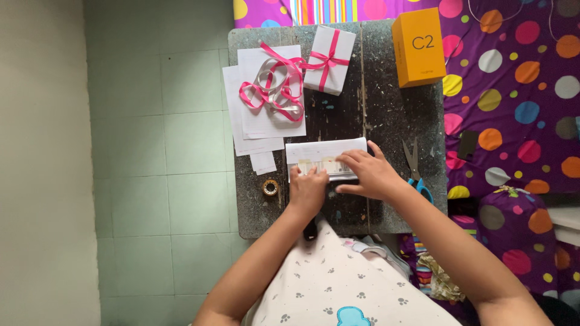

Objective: The person wraps a small rectangular box with white paper. They fold the paper around the box, secure it with clear tape, and trim excess paper with scissors. The wrapped box is placed on the table.

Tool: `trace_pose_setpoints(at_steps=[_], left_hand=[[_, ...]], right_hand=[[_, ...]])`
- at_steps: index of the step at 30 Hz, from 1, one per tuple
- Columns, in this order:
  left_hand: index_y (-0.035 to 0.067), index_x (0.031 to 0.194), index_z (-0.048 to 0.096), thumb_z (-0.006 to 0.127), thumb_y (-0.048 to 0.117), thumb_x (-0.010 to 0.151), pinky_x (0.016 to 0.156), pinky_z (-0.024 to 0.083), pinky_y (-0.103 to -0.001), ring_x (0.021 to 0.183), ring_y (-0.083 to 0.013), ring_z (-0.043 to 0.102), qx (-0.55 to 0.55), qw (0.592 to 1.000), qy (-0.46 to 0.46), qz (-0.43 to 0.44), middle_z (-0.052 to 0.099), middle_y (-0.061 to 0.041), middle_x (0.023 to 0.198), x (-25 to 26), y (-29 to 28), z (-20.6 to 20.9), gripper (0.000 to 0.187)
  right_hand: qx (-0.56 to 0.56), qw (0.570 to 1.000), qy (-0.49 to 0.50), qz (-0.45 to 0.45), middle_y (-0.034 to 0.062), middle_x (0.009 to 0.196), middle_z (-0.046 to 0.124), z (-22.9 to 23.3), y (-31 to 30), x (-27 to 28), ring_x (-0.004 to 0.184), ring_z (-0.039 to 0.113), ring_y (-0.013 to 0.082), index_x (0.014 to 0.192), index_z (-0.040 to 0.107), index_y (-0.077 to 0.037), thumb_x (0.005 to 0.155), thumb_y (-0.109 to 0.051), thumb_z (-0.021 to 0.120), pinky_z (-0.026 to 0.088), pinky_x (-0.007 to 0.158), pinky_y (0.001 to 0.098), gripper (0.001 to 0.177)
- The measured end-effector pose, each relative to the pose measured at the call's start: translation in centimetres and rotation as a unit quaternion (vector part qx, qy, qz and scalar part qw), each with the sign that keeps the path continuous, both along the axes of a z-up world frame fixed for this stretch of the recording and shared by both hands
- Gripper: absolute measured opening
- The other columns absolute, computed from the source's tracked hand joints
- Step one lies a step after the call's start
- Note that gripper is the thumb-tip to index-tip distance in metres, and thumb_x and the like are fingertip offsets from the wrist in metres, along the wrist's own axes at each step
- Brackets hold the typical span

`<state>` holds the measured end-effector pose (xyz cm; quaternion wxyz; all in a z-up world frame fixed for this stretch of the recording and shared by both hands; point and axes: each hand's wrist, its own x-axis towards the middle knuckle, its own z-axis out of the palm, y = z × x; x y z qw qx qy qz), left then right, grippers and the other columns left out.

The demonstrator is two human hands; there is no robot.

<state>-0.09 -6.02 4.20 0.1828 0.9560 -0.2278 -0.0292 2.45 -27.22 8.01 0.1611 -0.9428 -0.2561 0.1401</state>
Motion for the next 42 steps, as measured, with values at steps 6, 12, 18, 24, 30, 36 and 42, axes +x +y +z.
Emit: trace_pose_setpoints(at_steps=[6,12,18,24,30,36,42], left_hand=[[0.02,0.082,0.077,0.066,0.009,0.092,0.102,0.035,-0.043,0.067,-0.0211,0.073,0.037,0.997,0.067,0.0,0.076,-0.006,0.076,1.7,0.3,0.8,0.018],[0.015,0.088,0.074,0.078,0.035,0.088,0.096,0.035,-0.042,0.07,-0.0209,0.069,0.023,0.998,-0.024,0.046,0.075,-0.005,0.083,2.9,1.3,0.0,0.02],[0.003,0.107,0.067,0.087,0.035,0.073,0.083,0.044,-0.041,0.082,-0.0287,0.068,-0.161,0.956,-0.007,0.244,0.074,-0.01,0.091,2.2,5.6,-1.4,0.05],[0.004,0.098,0.073,0.083,0.028,0.081,0.074,0.057,-0.036,0.08,-0.0235,0.074,-0.257,0.883,0.168,0.355,0.077,-0.012,0.088,1.4,6.1,-5.3,0.031],[0.003,0.088,0.075,0.079,0.029,0.086,0.07,0.056,-0.036,0.072,-0.0227,0.074,-0.266,0.851,0.23,0.391,0.077,-0.012,0.079,2.1,6.1,-7.4,0.027],[0.004,0.086,0.075,0.076,0.03,0.088,0.069,0.055,-0.036,0.07,-0.0229,0.073,-0.262,0.835,0.197,0.442,0.076,-0.01,0.078,2.2,5.1,-5.9,0.026],[0.001,0.095,0.065,0.073,0.025,0.09,0.069,0.056,-0.037,0.076,-0.0255,0.068,-0.232,0.863,0.132,0.429,0.067,-0.015,0.095,2.3,4.6,-3.2,0.026]], right_hand=[[0.05,0.994,-0.059,-0.074,-0.0062,0.12,0.069,-2.2,0.0,-0.8,0.121,0.062,0.0169,0.106,0.065,-0.017,0.091,-0.022,0.072,0.02,0.12,0.0625,0.018],[0.066,0.986,-0.071,-0.134,-0.0052,0.107,0.071,-3.3,0.8,-0.4,0.11,0.066,0.0174,0.103,0.07,-0.016,0.089,-0.021,0.075,0.02,0.116,0.063,0.016],[0.088,0.981,-0.079,-0.155,-0.004,0.105,0.071,-3.5,1.2,-0.4,0.11,0.065,0.0176,0.098,0.069,-0.015,0.085,-0.018,0.076,0.019,0.116,0.0647,0.015],[0.074,0.974,-0.086,-0.199,-0.0037,0.106,0.071,-4.0,2.2,-0.7,0.11,0.065,0.0185,0.094,0.067,-0.014,0.086,-0.016,0.076,0.015,0.117,0.0674,0.012],[0.08,0.971,-0.066,-0.213,-0.0004,0.104,0.07,-4.3,2.3,-0.5,0.109,0.065,0.0219,0.093,0.067,-0.012,0.087,-0.016,0.076,0.018,0.119,0.0663,0.012],[0.084,0.965,-0.025,-0.248,0.0026,0.1,0.068,-4.6,2.8,-0.2,0.11,0.064,0.0244,0.093,0.065,-0.01,0.086,-0.014,0.077,0.01,0.122,0.0703,0.015],[0.114,0.962,-0.013,-0.246,0.004,0.107,0.067,-5.0,2.8,-0.1,0.117,0.061,0.0255,0.104,0.065,-0.011,0.085,-0.007,0.075,0.003,0.124,0.0701,0.022]])
